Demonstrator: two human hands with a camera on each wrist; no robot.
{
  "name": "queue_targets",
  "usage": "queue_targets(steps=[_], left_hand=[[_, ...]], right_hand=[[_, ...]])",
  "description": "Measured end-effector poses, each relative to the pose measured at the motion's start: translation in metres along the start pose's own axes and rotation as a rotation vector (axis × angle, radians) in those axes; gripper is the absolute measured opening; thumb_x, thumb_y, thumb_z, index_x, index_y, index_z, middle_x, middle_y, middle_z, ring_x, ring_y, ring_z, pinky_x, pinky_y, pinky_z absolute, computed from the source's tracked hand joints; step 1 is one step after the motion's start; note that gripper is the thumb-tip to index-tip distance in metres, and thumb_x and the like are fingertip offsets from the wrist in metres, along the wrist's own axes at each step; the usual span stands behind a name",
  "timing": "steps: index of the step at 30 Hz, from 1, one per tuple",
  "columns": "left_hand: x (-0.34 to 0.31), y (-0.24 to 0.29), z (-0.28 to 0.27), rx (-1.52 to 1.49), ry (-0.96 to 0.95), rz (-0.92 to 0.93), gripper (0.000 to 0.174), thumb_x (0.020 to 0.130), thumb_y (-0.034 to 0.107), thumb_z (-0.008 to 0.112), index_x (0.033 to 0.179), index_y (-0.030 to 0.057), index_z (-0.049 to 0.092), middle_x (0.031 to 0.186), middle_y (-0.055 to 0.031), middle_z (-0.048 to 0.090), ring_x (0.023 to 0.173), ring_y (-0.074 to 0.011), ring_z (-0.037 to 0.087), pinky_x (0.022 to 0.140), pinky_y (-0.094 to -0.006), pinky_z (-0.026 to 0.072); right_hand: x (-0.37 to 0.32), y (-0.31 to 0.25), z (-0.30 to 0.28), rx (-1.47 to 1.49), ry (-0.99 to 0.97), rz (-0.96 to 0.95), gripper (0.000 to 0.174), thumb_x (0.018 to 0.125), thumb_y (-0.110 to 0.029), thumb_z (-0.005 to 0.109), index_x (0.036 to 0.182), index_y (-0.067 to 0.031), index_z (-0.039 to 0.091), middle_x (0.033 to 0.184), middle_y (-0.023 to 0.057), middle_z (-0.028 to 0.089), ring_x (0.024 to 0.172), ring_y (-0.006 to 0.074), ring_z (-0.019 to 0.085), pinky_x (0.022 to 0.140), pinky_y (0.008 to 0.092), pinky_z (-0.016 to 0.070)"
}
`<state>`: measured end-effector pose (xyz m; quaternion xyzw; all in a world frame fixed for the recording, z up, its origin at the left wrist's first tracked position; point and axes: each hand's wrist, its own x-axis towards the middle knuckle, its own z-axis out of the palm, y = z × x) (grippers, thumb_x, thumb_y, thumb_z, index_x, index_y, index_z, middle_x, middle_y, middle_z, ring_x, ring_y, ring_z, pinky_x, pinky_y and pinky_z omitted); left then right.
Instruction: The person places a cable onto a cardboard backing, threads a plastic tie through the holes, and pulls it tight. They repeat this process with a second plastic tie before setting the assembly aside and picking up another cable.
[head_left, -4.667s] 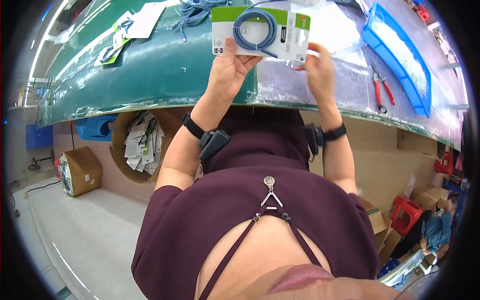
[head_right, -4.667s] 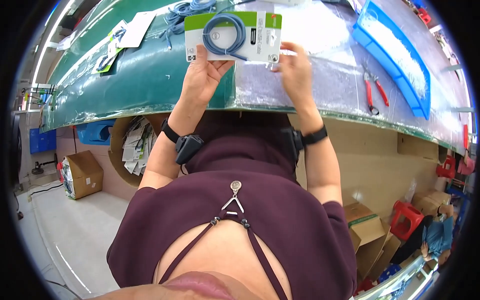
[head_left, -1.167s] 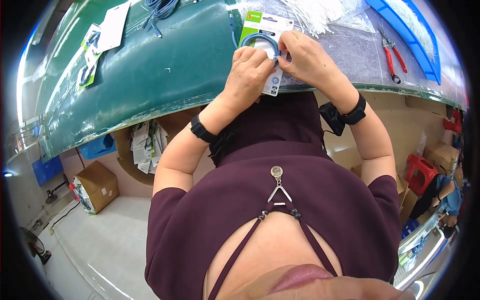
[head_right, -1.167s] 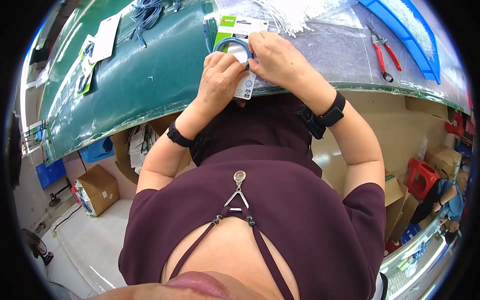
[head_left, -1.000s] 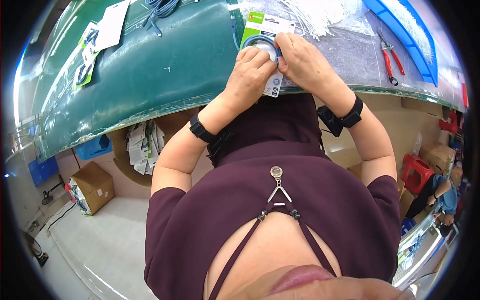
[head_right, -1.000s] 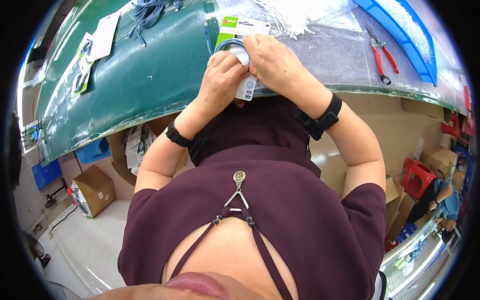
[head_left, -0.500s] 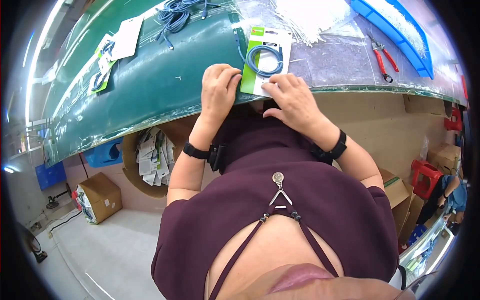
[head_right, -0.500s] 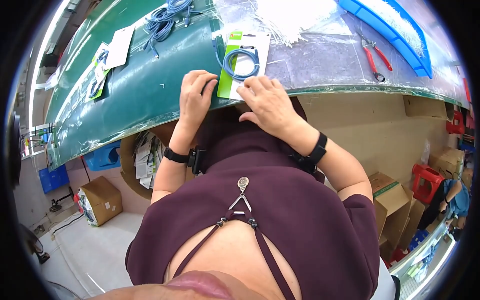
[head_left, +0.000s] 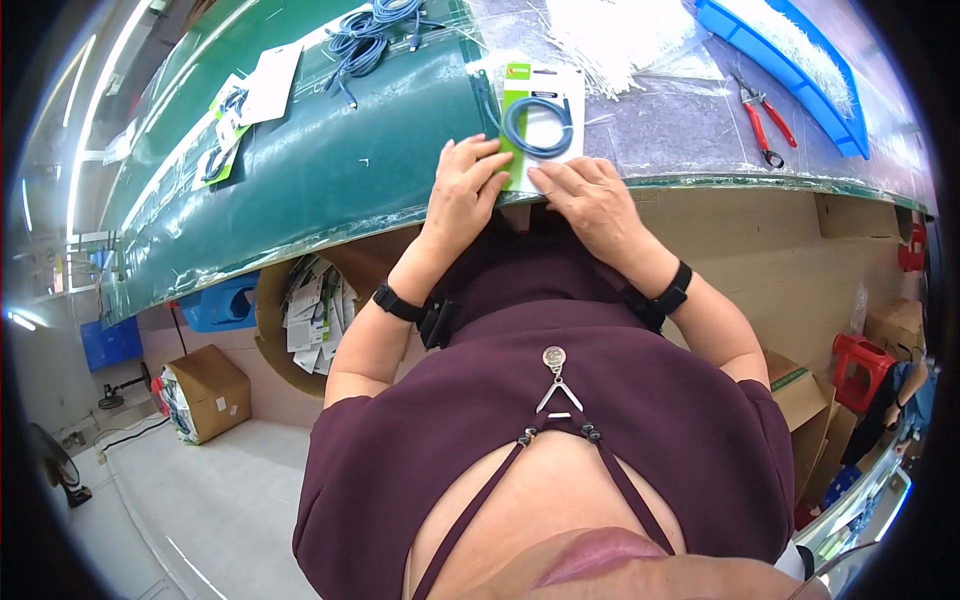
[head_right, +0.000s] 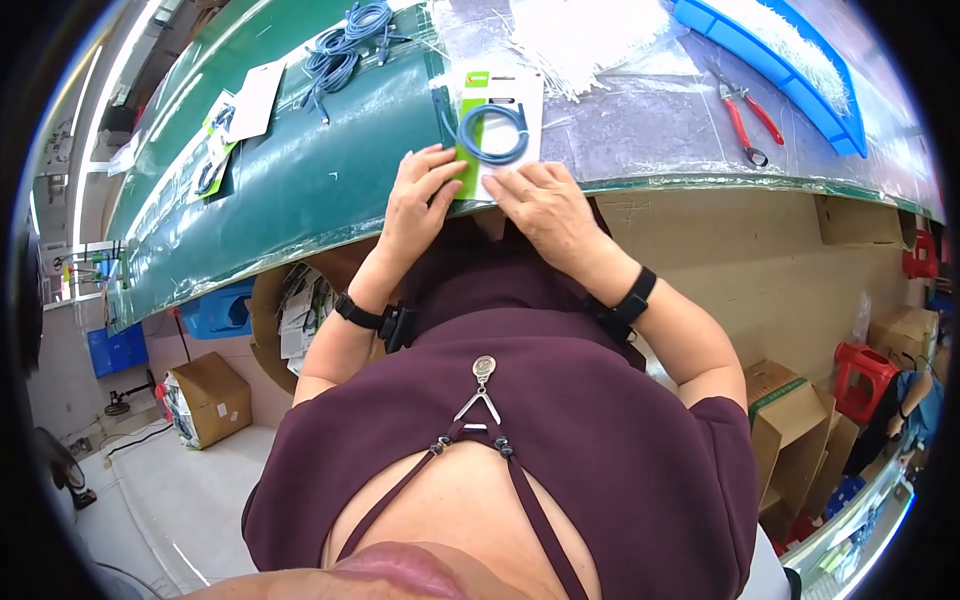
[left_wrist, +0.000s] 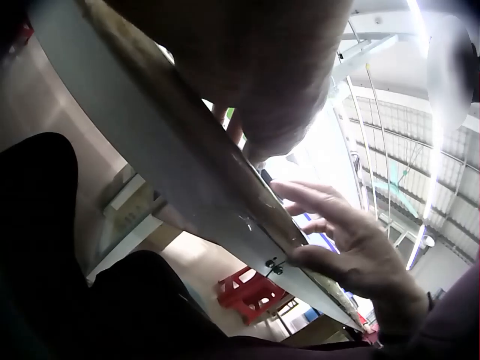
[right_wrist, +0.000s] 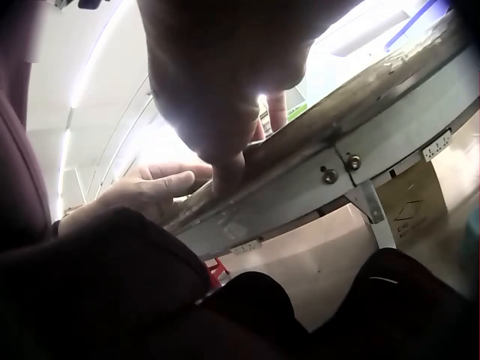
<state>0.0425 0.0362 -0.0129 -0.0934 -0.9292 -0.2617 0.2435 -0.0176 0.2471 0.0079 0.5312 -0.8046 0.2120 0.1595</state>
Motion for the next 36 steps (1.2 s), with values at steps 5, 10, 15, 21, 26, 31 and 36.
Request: queue_targets(steps=[5, 10, 15, 21, 26, 31, 36], left_hand=[[-0.029, 0.014, -0.015, -0.618, -0.222, -0.372, 0.025, 0.091, 0.015, 0.059, 0.114, 0.0052, 0.061, 0.113, -0.0130, 0.062, 0.111, -0.0260, 0.056, 0.096, -0.0379, 0.0437], [-0.018, 0.036, -0.005, -1.527, -0.555, -0.807, 0.044, 0.096, 0.028, 0.053, 0.128, -0.0020, 0.048, 0.121, -0.0174, 0.057, 0.114, -0.0261, 0.057, 0.096, -0.0384, 0.0470], [-0.001, 0.039, 0.019, -2.014, -0.254, -0.825, 0.049, 0.097, 0.030, 0.050, 0.134, -0.0013, 0.039, 0.122, -0.0167, 0.057, 0.109, -0.0291, 0.060, 0.095, -0.0405, 0.0494], [0.025, 0.032, 0.014, -1.708, -0.186, -0.805, 0.042, 0.096, 0.025, 0.052, 0.128, -0.0006, 0.044, 0.120, -0.0145, 0.058, 0.109, -0.0295, 0.060, 0.093, -0.0442, 0.0512], [0.030, 0.044, 0.032, -1.776, -0.008, -0.752, 0.034, 0.096, 0.019, 0.053, 0.123, -0.0008, 0.048, 0.117, -0.0136, 0.060, 0.107, -0.0284, 0.061, 0.092, -0.0449, 0.0522], [0.024, 0.046, 0.035, -1.872, 0.035, -0.750, 0.032, 0.094, 0.013, 0.056, 0.121, -0.0018, 0.049, 0.112, -0.0143, 0.061, 0.104, -0.0267, 0.062, 0.092, -0.0448, 0.0528], [0.026, 0.048, 0.030, -1.828, 0.029, -0.691, 0.032, 0.092, 0.009, 0.058, 0.121, -0.0026, 0.049, 0.112, -0.0146, 0.061, 0.103, -0.0258, 0.062, 0.091, -0.0441, 0.0537]], right_hand=[[-0.030, 0.033, -0.034, 0.108, 0.072, 0.054, 0.031, 0.076, 0.001, 0.061, 0.107, -0.0037, 0.065, 0.104, 0.0078, 0.063, 0.103, 0.0270, 0.059, 0.085, 0.0365, 0.0493], [-0.042, 0.051, -0.047, 0.386, 0.309, 0.110, 0.026, 0.075, 0.008, 0.059, 0.095, -0.0036, 0.069, 0.098, 0.0085, 0.065, 0.106, 0.0304, 0.061, 0.088, 0.0384, 0.0502], [-0.045, 0.049, -0.049, 0.541, 0.271, 0.026, 0.025, 0.076, 0.010, 0.058, 0.093, -0.0038, 0.070, 0.098, 0.0085, 0.065, 0.107, 0.0316, 0.060, 0.089, 0.0391, 0.0503], [-0.025, 0.061, -0.084, 0.082, 0.103, -0.041, 0.022, 0.078, 0.001, 0.063, 0.098, -0.0062, 0.068, 0.103, 0.0077, 0.064, 0.109, 0.0282, 0.058, 0.099, 0.0395, 0.0417], [0.004, 0.021, -0.054, 0.162, 0.181, 0.151, 0.027, 0.073, -0.008, 0.069, 0.100, -0.0086, 0.066, 0.104, 0.0046, 0.064, 0.104, 0.0238, 0.057, 0.102, 0.0396, 0.0355], [0.013, 0.022, -0.019, 0.142, 0.221, 0.148, 0.027, 0.072, -0.009, 0.071, 0.098, -0.0087, 0.066, 0.101, 0.0029, 0.064, 0.096, 0.0232, 0.058, 0.099, 0.0399, 0.0380], [0.010, 0.035, -0.028, 0.102, 0.208, 0.028, 0.027, 0.071, -0.008, 0.073, 0.097, -0.0091, 0.066, 0.098, 0.0029, 0.063, 0.095, 0.0231, 0.058, 0.098, 0.0403, 0.0397]])
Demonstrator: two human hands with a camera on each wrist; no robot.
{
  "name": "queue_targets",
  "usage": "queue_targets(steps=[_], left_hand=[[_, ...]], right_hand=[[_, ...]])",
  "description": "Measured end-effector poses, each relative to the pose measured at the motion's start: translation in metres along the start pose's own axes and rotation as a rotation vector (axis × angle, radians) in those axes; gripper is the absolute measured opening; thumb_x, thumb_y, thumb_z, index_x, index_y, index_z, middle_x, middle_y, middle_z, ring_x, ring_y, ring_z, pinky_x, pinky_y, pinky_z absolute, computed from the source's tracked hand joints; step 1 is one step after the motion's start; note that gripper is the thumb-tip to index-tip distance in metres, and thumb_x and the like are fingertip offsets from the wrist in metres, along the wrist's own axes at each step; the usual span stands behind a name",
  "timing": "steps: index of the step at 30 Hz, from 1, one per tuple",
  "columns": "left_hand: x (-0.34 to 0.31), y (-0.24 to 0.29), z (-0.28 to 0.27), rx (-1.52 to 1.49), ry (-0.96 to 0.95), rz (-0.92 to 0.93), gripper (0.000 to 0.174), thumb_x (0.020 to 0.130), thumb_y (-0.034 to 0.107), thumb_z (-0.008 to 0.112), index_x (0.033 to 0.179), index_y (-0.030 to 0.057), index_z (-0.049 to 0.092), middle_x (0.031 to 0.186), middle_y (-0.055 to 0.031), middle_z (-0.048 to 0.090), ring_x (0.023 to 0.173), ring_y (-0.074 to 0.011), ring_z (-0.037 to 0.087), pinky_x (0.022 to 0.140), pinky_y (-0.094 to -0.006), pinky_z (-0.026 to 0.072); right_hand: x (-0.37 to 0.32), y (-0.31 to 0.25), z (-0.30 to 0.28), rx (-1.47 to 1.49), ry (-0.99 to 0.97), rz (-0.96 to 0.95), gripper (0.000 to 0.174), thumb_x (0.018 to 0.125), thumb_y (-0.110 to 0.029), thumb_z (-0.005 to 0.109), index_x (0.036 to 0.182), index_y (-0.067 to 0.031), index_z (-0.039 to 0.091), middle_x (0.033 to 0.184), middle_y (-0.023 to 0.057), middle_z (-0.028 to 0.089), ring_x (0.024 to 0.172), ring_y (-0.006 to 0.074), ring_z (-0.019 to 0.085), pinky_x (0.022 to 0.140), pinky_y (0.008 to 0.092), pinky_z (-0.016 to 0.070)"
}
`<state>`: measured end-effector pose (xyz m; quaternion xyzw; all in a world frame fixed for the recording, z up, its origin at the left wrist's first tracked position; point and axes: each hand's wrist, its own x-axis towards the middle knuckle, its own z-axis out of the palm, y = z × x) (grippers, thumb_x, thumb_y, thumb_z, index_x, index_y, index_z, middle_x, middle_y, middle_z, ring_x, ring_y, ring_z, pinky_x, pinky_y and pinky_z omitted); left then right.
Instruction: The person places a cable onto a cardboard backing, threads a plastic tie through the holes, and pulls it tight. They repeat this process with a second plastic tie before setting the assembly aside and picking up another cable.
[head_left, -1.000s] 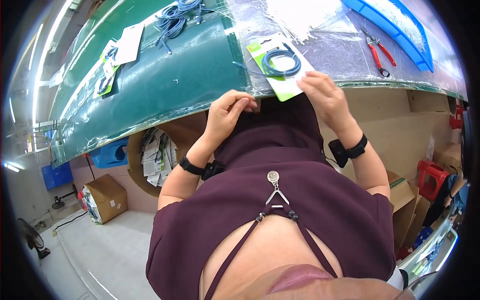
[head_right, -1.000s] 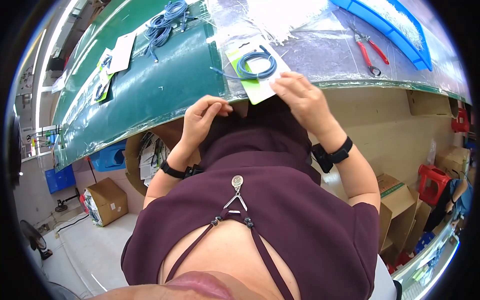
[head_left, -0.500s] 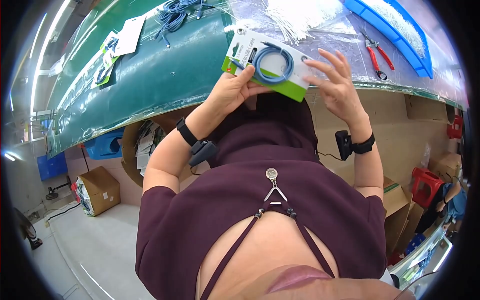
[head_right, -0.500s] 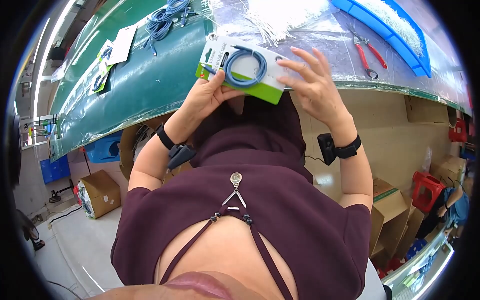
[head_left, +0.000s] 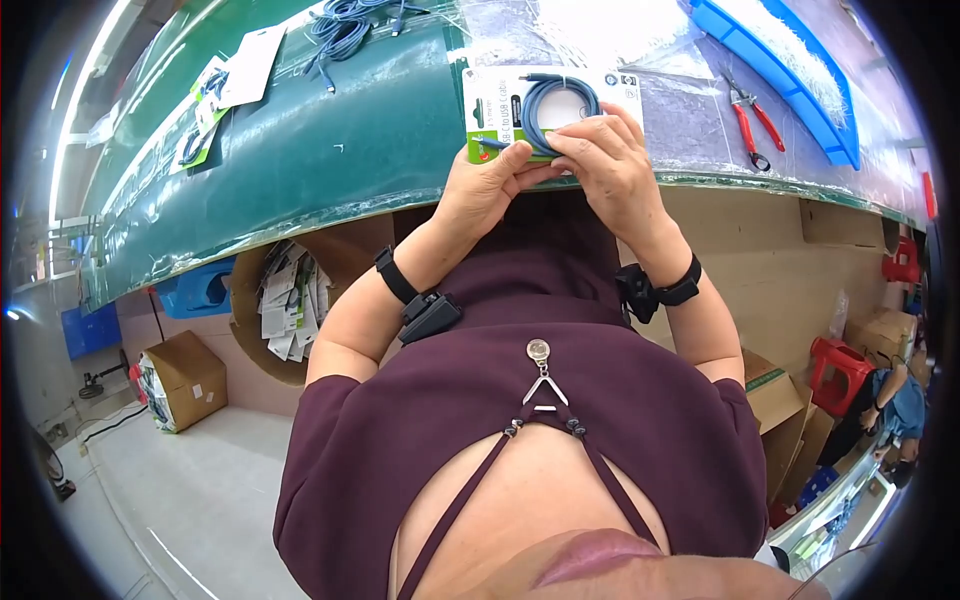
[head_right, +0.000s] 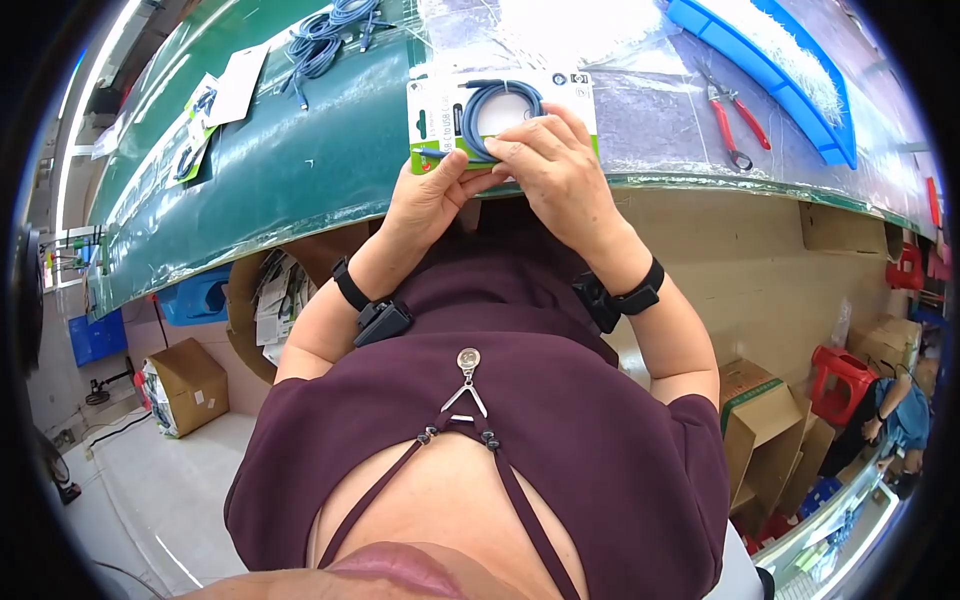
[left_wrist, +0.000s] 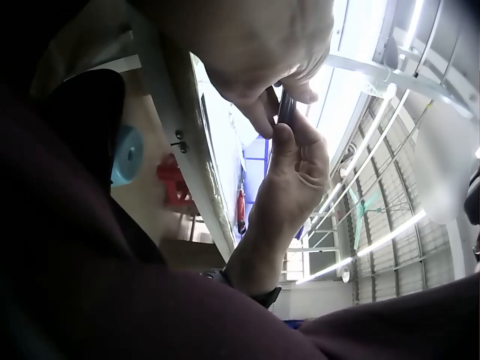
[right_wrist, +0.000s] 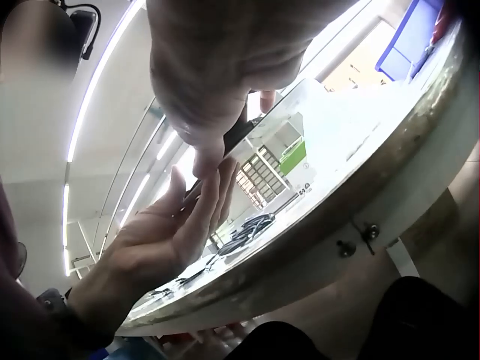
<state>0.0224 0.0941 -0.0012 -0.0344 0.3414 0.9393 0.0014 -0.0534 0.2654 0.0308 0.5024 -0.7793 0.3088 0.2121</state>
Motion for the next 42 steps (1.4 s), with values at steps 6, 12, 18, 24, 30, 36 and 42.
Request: queue_targets(steps=[6, 12, 18, 24, 30, 36, 42], left_hand=[[0.000, 0.005, 0.006, 0.037, 0.035, 0.048, 0.032, 0.091, 0.005, 0.059, 0.120, -0.0034, 0.049, 0.112, -0.0148, 0.060, 0.102, -0.0254, 0.062, 0.089, -0.0428, 0.0553], [-0.003, 0.007, 0.009, 0.125, 0.077, 0.048, 0.035, 0.090, 0.005, 0.060, 0.122, -0.0026, 0.049, 0.114, -0.0148, 0.059, 0.101, -0.0254, 0.062, 0.089, -0.0431, 0.0553], [-0.006, 0.004, 0.012, 0.079, 0.093, 0.071, 0.035, 0.088, 0.004, 0.063, 0.121, 0.0014, 0.050, 0.113, -0.0113, 0.060, 0.098, -0.0216, 0.063, 0.083, -0.0393, 0.0573], [-0.003, -0.006, 0.020, 0.137, 0.189, 0.145, 0.036, 0.089, 0.004, 0.063, 0.122, 0.0073, 0.050, 0.112, -0.0064, 0.060, 0.097, -0.0178, 0.062, 0.077, -0.0348, 0.0575], [0.005, -0.020, 0.018, 0.131, 0.311, 0.160, 0.035, 0.089, 0.005, 0.062, 0.121, 0.0073, 0.050, 0.110, -0.0058, 0.060, 0.096, -0.0173, 0.063, 0.077, -0.0335, 0.0573], [0.011, -0.014, 0.011, 0.066, 0.212, 0.151, 0.034, 0.089, 0.005, 0.062, 0.122, 0.0058, 0.050, 0.110, -0.0071, 0.060, 0.095, -0.0176, 0.063, 0.078, -0.0323, 0.0575], [0.011, -0.007, 0.013, 0.039, 0.128, 0.140, 0.037, 0.090, 0.005, 0.061, 0.124, 0.0043, 0.048, 0.112, -0.0091, 0.059, 0.097, -0.0194, 0.063, 0.081, -0.0342, 0.0575]], right_hand=[[0.005, 0.019, -0.012, 0.112, -0.019, -0.014, 0.028, 0.069, -0.002, 0.074, 0.095, -0.0086, 0.067, 0.112, 0.0068, 0.061, 0.104, 0.0257, 0.056, 0.103, 0.0425, 0.0378], [0.019, 0.006, -0.021, 0.232, -0.040, 0.142, 0.045, 0.067, 0.002, 0.074, 0.109, -0.0075, 0.061, 0.132, 0.0105, 0.050, 0.120, 0.0301, 0.047, 0.107, 0.0421, 0.0339], [0.019, 0.005, -0.021, 0.246, -0.091, 0.157, 0.064, 0.065, 0.006, 0.072, 0.124, -0.0073, 0.050, 0.133, 0.0111, 0.048, 0.123, 0.0321, 0.043, 0.104, 0.0399, 0.0359], [0.016, 0.005, -0.020, 0.215, -0.102, 0.133, 0.058, 0.067, 0.008, 0.068, 0.120, -0.0082, 0.054, 0.129, 0.0106, 0.050, 0.118, 0.0317, 0.046, 0.101, 0.0390, 0.0380], [0.009, 0.018, -0.006, 0.221, -0.137, 0.153, 0.046, 0.070, 0.007, 0.066, 0.112, -0.0095, 0.059, 0.127, 0.0099, 0.052, 0.118, 0.0313, 0.045, 0.100, 0.0384, 0.0377], [0.009, 0.012, -0.001, 0.205, -0.053, 0.162, 0.031, 0.070, 0.001, 0.070, 0.099, -0.0068, 0.062, 0.131, 0.0101, 0.052, 0.121, 0.0306, 0.045, 0.101, 0.0395, 0.0359], [0.014, 0.010, 0.000, 0.128, 0.035, 0.135, 0.017, 0.069, -0.004, 0.073, 0.083, -0.0040, 0.064, 0.133, 0.0102, 0.051, 0.124, 0.0305, 0.044, 0.102, 0.0404, 0.0340]])
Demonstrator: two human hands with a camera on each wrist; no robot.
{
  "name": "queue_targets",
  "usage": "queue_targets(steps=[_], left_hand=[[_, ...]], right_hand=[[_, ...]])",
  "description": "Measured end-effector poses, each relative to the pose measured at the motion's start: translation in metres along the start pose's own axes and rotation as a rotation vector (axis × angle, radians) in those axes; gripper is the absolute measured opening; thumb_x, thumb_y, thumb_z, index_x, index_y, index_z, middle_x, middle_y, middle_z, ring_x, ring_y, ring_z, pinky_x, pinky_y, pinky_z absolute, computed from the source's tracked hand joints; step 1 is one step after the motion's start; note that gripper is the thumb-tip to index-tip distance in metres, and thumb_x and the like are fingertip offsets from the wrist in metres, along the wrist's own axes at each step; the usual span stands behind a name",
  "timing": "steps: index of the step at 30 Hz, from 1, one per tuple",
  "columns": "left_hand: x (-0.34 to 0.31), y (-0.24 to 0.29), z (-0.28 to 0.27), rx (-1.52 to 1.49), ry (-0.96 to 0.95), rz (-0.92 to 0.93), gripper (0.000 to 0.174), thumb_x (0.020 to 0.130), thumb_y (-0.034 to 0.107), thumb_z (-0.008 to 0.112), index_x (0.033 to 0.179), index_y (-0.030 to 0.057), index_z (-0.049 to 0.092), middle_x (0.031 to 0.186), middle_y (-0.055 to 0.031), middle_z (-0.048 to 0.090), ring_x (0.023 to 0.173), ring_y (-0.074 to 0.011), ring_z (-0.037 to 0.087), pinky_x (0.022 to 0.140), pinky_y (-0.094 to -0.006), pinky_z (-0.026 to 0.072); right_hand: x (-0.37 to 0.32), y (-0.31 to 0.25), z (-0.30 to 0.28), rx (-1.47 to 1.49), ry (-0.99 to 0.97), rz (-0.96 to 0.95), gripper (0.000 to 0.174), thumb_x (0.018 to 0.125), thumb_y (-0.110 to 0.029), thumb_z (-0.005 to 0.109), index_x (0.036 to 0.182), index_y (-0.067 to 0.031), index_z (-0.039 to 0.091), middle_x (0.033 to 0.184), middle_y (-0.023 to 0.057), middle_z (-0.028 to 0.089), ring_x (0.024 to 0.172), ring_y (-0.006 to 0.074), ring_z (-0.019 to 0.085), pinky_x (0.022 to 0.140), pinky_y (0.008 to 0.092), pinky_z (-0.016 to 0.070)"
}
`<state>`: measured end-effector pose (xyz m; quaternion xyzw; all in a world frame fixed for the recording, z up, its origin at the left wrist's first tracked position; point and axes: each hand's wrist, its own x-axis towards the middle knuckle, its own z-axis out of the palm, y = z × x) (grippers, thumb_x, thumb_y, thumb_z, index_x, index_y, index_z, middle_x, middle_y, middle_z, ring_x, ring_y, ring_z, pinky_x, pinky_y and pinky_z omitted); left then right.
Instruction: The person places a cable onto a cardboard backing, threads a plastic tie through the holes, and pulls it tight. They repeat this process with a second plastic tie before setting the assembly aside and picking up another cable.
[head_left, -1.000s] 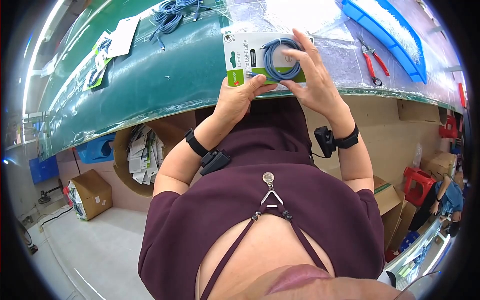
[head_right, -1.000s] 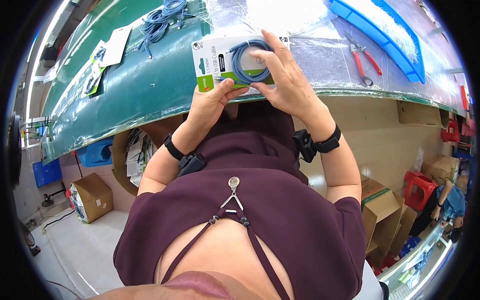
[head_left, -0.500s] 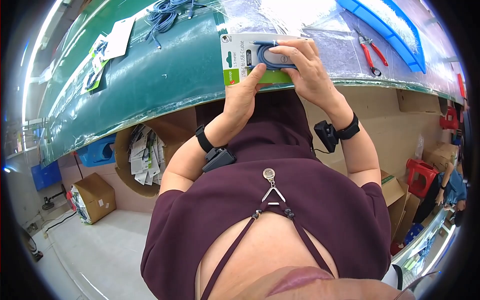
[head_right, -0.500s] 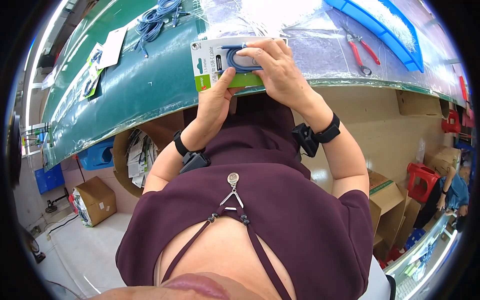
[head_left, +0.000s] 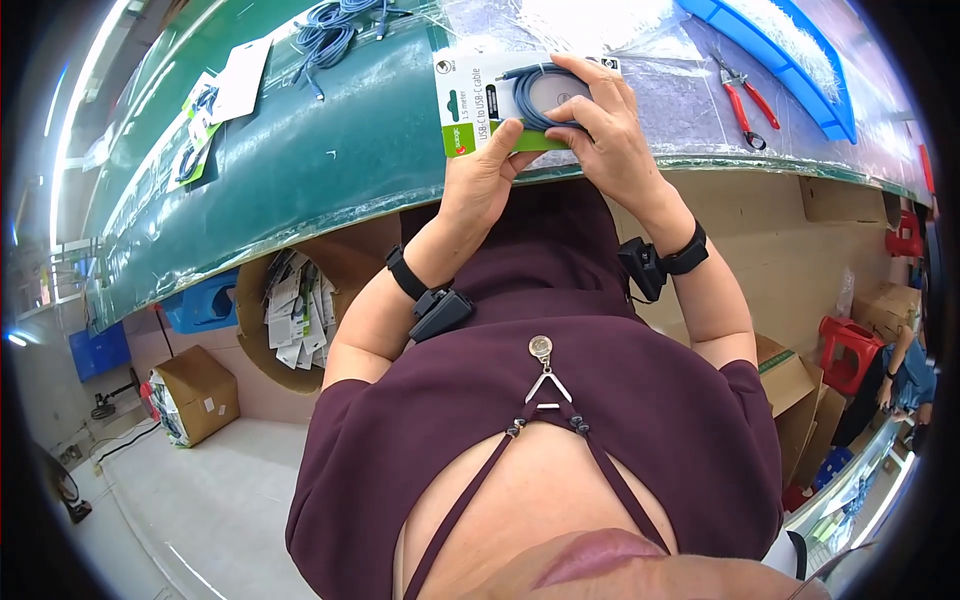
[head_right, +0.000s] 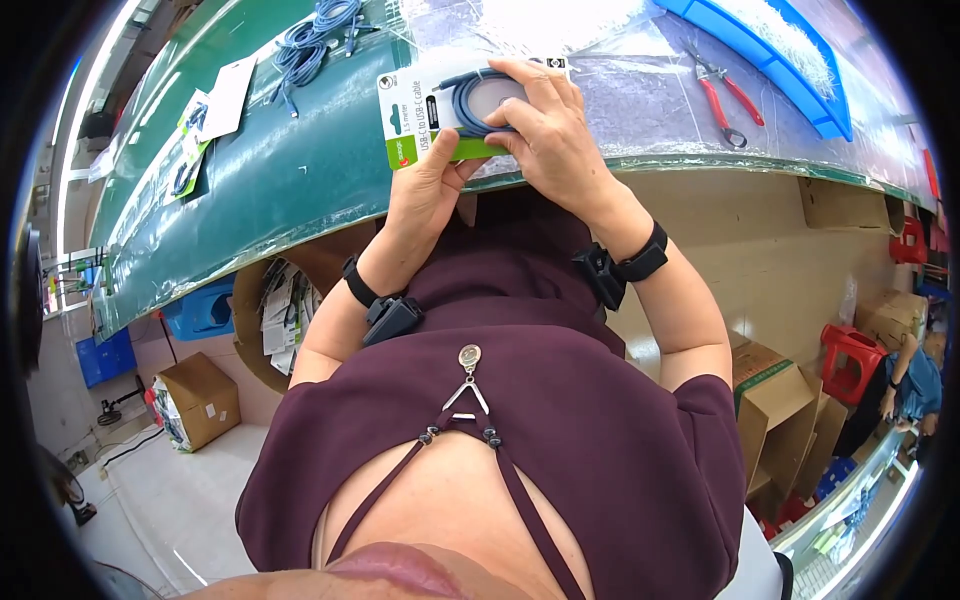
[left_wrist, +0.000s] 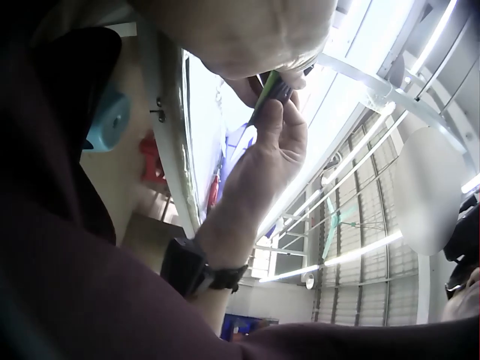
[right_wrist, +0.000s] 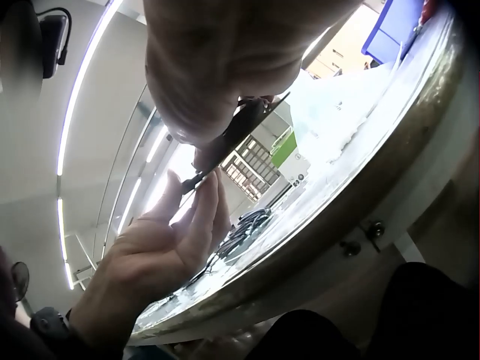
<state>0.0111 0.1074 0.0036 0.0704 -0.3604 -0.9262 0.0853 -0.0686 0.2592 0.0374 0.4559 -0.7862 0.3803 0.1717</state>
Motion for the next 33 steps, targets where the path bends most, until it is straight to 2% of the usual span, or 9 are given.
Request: queue_targets(steps=[7, 13, 17, 21, 25, 28, 29, 32, 33], left_hand=[[0.004, 0.008, -0.001, -0.019, -0.001, -0.005, 0.041, 0.089, 0.004, 0.062, 0.126, 0.0025, 0.045, 0.115, -0.0112, 0.058, 0.100, -0.0223, 0.062, 0.085, -0.0384, 0.0566], [0.012, 0.008, -0.001, 0.034, 0.035, 0.031, 0.040, 0.089, 0.003, 0.062, 0.126, 0.0027, 0.046, 0.114, -0.0101, 0.059, 0.100, -0.0212, 0.062, 0.083, -0.0371, 0.0566], [0.018, 0.013, -0.003, 0.121, 0.107, 0.047, 0.039, 0.089, 0.003, 0.062, 0.125, 0.0041, 0.047, 0.113, -0.0088, 0.060, 0.098, -0.0194, 0.063, 0.081, -0.0352, 0.0563], [0.020, 0.023, -0.010, 0.183, 0.182, 0.072, 0.039, 0.089, 0.003, 0.062, 0.125, 0.0061, 0.049, 0.112, -0.0072, 0.060, 0.097, -0.0176, 0.063, 0.080, -0.0335, 0.0558], [0.021, 0.039, -0.026, 0.176, 0.241, 0.064, 0.038, 0.089, 0.003, 0.062, 0.125, 0.0077, 0.049, 0.112, -0.0061, 0.060, 0.097, -0.0170, 0.062, 0.080, -0.0330, 0.0554], [0.023, 0.045, -0.035, 0.126, 0.288, 0.023, 0.038, 0.089, 0.003, 0.062, 0.125, 0.0079, 0.050, 0.112, -0.0059, 0.060, 0.099, -0.0173, 0.062, 0.082, -0.0337, 0.0552], [0.030, 0.047, -0.036, 0.086, 0.273, 0.023, 0.038, 0.089, 0.003, 0.062, 0.125, 0.0078, 0.050, 0.113, -0.0062, 0.060, 0.099, -0.0176, 0.062, 0.082, -0.0339, 0.0550], [0.036, 0.055, -0.042, 0.009, 0.277, 0.036, 0.039, 0.089, 0.002, 0.062, 0.125, 0.0076, 0.049, 0.114, -0.0068, 0.060, 0.101, -0.0180, 0.061, 0.084, -0.0343, 0.0546], [0.039, 0.056, -0.042, -0.006, 0.280, 0.030, 0.040, 0.088, 0.001, 0.062, 0.126, 0.0075, 0.049, 0.114, -0.0069, 0.060, 0.101, -0.0180, 0.061, 0.084, -0.0343, 0.0544]], right_hand=[[0.006, 0.011, -0.005, 0.039, -0.015, -0.055, 0.014, 0.068, -0.001, 0.073, 0.080, -0.0039, 0.066, 0.123, 0.0069, 0.060, 0.125, 0.0290, 0.046, 0.102, 0.0390, 0.0346], [0.012, 0.015, 0.000, 0.030, -0.011, -0.039, 0.013, 0.068, -0.001, 0.073, 0.080, -0.0045, 0.068, 0.117, 0.0047, 0.064, 0.124, 0.0278, 0.047, 0.102, 0.0385, 0.0356], [0.018, 0.016, 0.006, 0.054, -0.023, -0.046, 0.017, 0.067, -0.002, 0.074, 0.083, -0.0050, 0.068, 0.119, 0.0052, 0.062, 0.124, 0.0280, 0.047, 0.102, 0.0392, 0.0363], [0.030, 0.023, 0.008, 0.072, -0.069, -0.066, 0.022, 0.072, -0.008, 0.074, 0.093, -0.0062, 0.068, 0.120, 0.0051, 0.061, 0.124, 0.0277, 0.047, 0.102, 0.0389, 0.0361], [0.044, 0.043, -0.008, 0.139, 0.146, 0.066, 0.031, 0.079, -0.016, 0.071, 0.108, -0.0073, 0.064, 0.119, 0.0070, 0.060, 0.118, 0.0273, 0.051, 0.098, 0.0369, 0.0406], [0.044, 0.077, -0.012, 0.134, -0.059, 0.304, 0.037, 0.087, -0.021, 0.066, 0.119, -0.0040, 0.057, 0.115, 0.0093, 0.061, 0.109, 0.0227, 0.056, 0.090, 0.0323, 0.0472], [0.043, 0.076, -0.008, 0.139, -0.071, 0.311, 0.037, 0.087, -0.021, 0.066, 0.119, -0.0040, 0.057, 0.115, 0.0093, 0.061, 0.109, 0.0227, 0.056, 0.090, 0.0323, 0.0472], [0.049, 0.067, 0.014, 0.671, -0.157, 0.655, 0.040, 0.091, -0.013, 0.062, 0.125, 0.0012, 0.048, 0.110, 0.0120, 0.061, 0.097, 0.0175, 0.060, 0.078, 0.0277, 0.0526], [0.051, 0.062, 0.019, 0.669, -0.169, 0.656, 0.040, 0.091, -0.013, 0.062, 0.125, 0.0012, 0.048, 0.110, 0.0120, 0.061, 0.097, 0.0175, 0.060, 0.078, 0.0277, 0.0526]])
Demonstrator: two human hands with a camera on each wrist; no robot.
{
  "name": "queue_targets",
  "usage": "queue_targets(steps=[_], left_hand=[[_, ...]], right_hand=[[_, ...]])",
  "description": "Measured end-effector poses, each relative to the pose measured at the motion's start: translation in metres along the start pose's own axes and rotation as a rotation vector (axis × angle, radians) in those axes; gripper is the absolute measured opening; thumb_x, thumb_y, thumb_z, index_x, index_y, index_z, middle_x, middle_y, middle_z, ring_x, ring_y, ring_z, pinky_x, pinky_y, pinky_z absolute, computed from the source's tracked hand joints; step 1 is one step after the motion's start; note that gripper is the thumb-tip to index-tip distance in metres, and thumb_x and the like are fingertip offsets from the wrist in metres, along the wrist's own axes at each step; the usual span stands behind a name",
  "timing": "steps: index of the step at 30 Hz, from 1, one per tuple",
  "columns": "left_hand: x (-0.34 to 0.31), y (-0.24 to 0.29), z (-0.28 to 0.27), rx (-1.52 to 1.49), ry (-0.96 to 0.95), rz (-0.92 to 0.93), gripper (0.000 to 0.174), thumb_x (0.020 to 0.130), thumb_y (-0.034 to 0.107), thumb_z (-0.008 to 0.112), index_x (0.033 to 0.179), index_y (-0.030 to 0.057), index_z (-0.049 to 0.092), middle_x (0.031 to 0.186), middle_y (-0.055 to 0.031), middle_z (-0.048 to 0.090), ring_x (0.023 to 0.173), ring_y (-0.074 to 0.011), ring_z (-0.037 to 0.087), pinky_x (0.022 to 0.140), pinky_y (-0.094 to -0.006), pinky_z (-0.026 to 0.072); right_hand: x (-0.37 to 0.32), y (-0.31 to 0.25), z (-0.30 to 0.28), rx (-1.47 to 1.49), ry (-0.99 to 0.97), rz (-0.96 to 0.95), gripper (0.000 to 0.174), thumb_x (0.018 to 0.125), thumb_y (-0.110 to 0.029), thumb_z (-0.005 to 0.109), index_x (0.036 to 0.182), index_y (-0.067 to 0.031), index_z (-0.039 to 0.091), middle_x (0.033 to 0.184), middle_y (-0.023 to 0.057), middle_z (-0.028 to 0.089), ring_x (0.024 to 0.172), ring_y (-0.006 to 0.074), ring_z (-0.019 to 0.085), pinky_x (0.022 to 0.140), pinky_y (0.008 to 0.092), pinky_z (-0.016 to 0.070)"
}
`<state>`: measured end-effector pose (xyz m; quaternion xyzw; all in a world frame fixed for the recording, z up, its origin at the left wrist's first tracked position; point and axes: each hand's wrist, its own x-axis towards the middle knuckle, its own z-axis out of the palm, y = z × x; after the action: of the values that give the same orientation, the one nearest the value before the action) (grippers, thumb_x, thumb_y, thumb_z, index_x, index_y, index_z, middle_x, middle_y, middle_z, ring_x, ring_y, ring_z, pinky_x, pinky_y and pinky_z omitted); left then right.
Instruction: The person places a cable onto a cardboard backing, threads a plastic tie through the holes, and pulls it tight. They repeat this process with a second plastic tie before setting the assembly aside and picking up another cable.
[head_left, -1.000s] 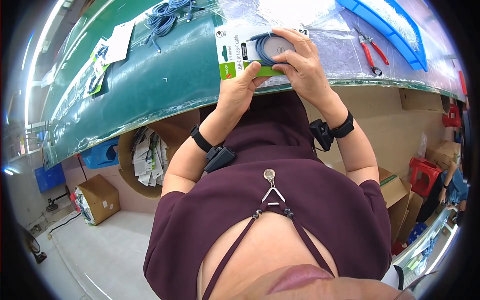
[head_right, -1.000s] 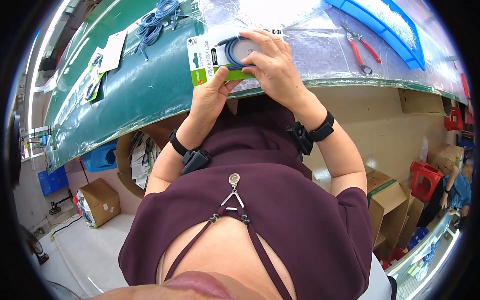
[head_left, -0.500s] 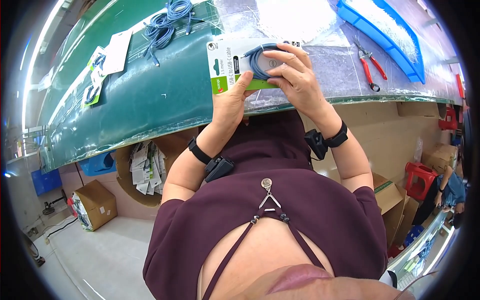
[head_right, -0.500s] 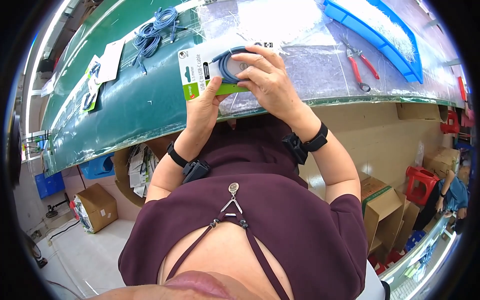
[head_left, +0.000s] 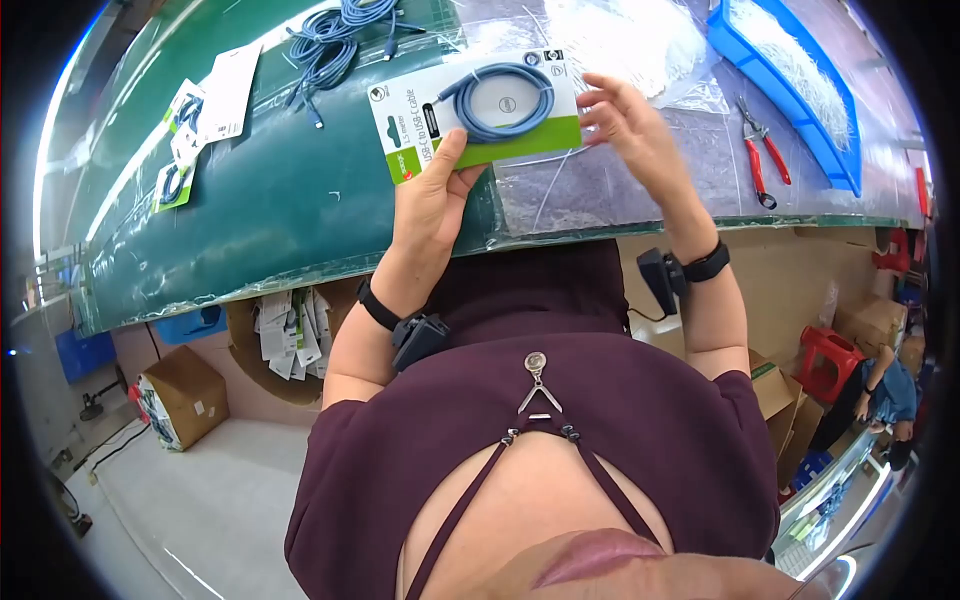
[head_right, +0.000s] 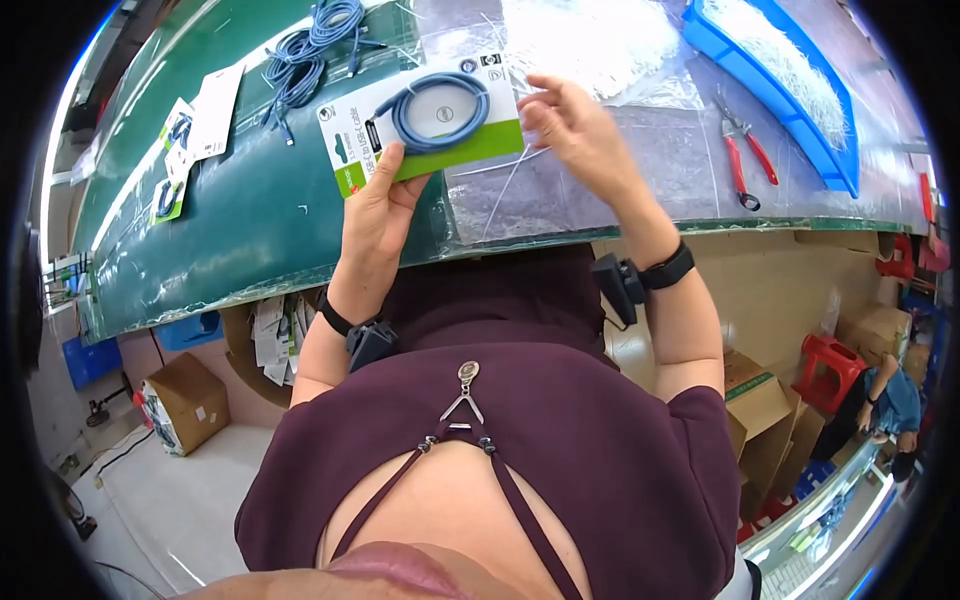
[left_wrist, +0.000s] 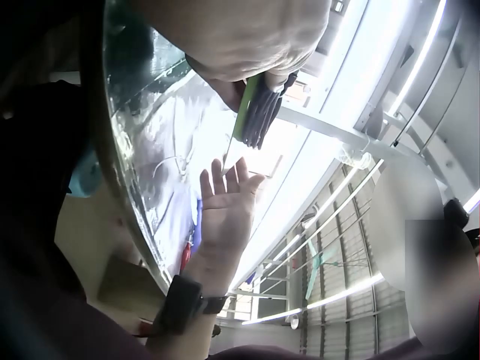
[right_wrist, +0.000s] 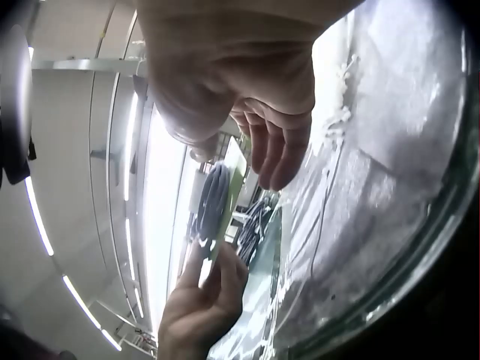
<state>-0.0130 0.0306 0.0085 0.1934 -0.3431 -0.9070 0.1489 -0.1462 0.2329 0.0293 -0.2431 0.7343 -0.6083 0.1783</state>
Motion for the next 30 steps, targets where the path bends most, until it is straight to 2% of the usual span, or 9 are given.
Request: queue_targets(steps=[3, 8, 12, 15, 16, 19, 24, 27, 30], left_hand=[[0.005, 0.002, 0.004, -0.032, -0.007, -0.015, 0.041, 0.088, 0.000, 0.062, 0.126, 0.0074, 0.048, 0.115, -0.0072, 0.059, 0.100, -0.0181, 0.062, 0.085, -0.0344, 0.0541], [0.000, 0.004, 0.002, -0.034, 0.000, 0.042, 0.041, 0.088, -0.001, 0.062, 0.125, 0.0073, 0.049, 0.115, -0.0073, 0.059, 0.100, -0.0180, 0.062, 0.086, -0.0333, 0.0535], [0.001, 0.000, -0.002, -0.059, -0.002, 0.086, 0.040, 0.088, -0.001, 0.062, 0.124, 0.0074, 0.049, 0.116, -0.0072, 0.059, 0.101, -0.0181, 0.061, 0.087, -0.0331, 0.0534], [0.002, -0.002, -0.003, -0.100, -0.012, 0.104, 0.039, 0.088, -0.001, 0.062, 0.124, 0.0076, 0.049, 0.116, -0.0073, 0.059, 0.103, -0.0183, 0.061, 0.088, -0.0336, 0.0535], [0.004, -0.003, -0.005, -0.161, -0.001, 0.041, 0.039, 0.088, 0.000, 0.062, 0.124, 0.0079, 0.049, 0.116, -0.0074, 0.060, 0.104, -0.0187, 0.061, 0.089, -0.0341, 0.0536], [0.009, -0.004, -0.013, -0.277, 0.015, -0.087, 0.039, 0.088, 0.002, 0.062, 0.124, 0.0084, 0.049, 0.116, -0.0076, 0.060, 0.105, -0.0194, 0.061, 0.090, -0.0350, 0.0538], [0.012, -0.010, -0.027, -0.450, -0.043, -0.232, 0.040, 0.088, 0.006, 0.062, 0.126, 0.0092, 0.048, 0.117, -0.0074, 0.061, 0.105, -0.0202, 0.062, 0.091, -0.0353, 0.0546], [0.012, -0.012, -0.030, -0.468, -0.078, -0.217, 0.041, 0.088, 0.008, 0.062, 0.126, 0.0095, 0.047, 0.118, -0.0070, 0.061, 0.105, -0.0204, 0.062, 0.091, -0.0351, 0.0551], [0.015, -0.013, -0.033, -0.544, -0.085, -0.274, 0.042, 0.088, 0.009, 0.061, 0.127, 0.0098, 0.046, 0.120, -0.0065, 0.060, 0.109, -0.0203, 0.060, 0.093, -0.0359, 0.0542]], right_hand=[[-0.008, -0.005, 0.030, 0.247, -0.038, -0.021, 0.045, 0.092, -0.005, 0.058, 0.131, 0.0038, 0.040, 0.106, 0.0131, 0.060, 0.091, 0.0152, 0.061, 0.072, 0.0255, 0.0542], [-0.009, -0.002, 0.042, 0.188, 0.001, 0.017, 0.047, 0.090, 0.000, 0.057, 0.133, 0.0039, 0.036, 0.103, 0.0141, 0.061, 0.087, 0.0159, 0.062, 0.069, 0.0252, 0.0552], [-0.011, -0.020, 0.044, 0.173, 0.021, 0.070, 0.044, 0.089, -0.003, 0.061, 0.128, 0.0027, 0.041, 0.100, 0.0112, 0.063, 0.090, 0.0172, 0.062, 0.072, 0.0263, 0.0544], [-0.008, -0.022, 0.044, -0.261, 0.190, -0.257, 0.042, 0.087, -0.007, 0.064, 0.124, 0.0010, 0.046, 0.102, 0.0095, 0.063, 0.094, 0.0187, 0.061, 0.077, 0.0279, 0.0530], [-0.008, -0.022, 0.042, -0.263, 0.189, -0.253, 0.042, 0.087, -0.007, 0.064, 0.124, 0.0010, 0.046, 0.102, 0.0095, 0.063, 0.094, 0.0187, 0.061, 0.077, 0.0279, 0.0530], [-0.004, -0.025, 0.029, -0.573, 0.184, -0.564, 0.047, 0.085, -0.010, 0.067, 0.126, -0.0022, 0.047, 0.106, 0.0087, 0.061, 0.097, 0.0192, 0.060, 0.081, 0.0300, 0.0508], [-0.006, -0.049, 0.031, -0.454, 0.044, -0.417, 0.047, 0.084, -0.010, 0.068, 0.126, -0.0047, 0.048, 0.110, 0.0089, 0.058, 0.097, 0.0190, 0.059, 0.082, 0.0316, 0.0500], [-0.013, -0.054, 0.047, -0.078, -0.029, -0.207, 0.052, 0.081, -0.007, 0.069, 0.128, -0.0072, 0.048, 0.113, 0.0082, 0.057, 0.097, 0.0197, 0.059, 0.081, 0.0317, 0.0491], [-0.015, -0.066, 0.062, -0.273, 0.073, -0.374, 0.059, 0.077, -0.009, 0.072, 0.130, -0.0094, 0.047, 0.113, 0.0090, 0.056, 0.095, 0.0218, 0.059, 0.078, 0.0320, 0.0493]])
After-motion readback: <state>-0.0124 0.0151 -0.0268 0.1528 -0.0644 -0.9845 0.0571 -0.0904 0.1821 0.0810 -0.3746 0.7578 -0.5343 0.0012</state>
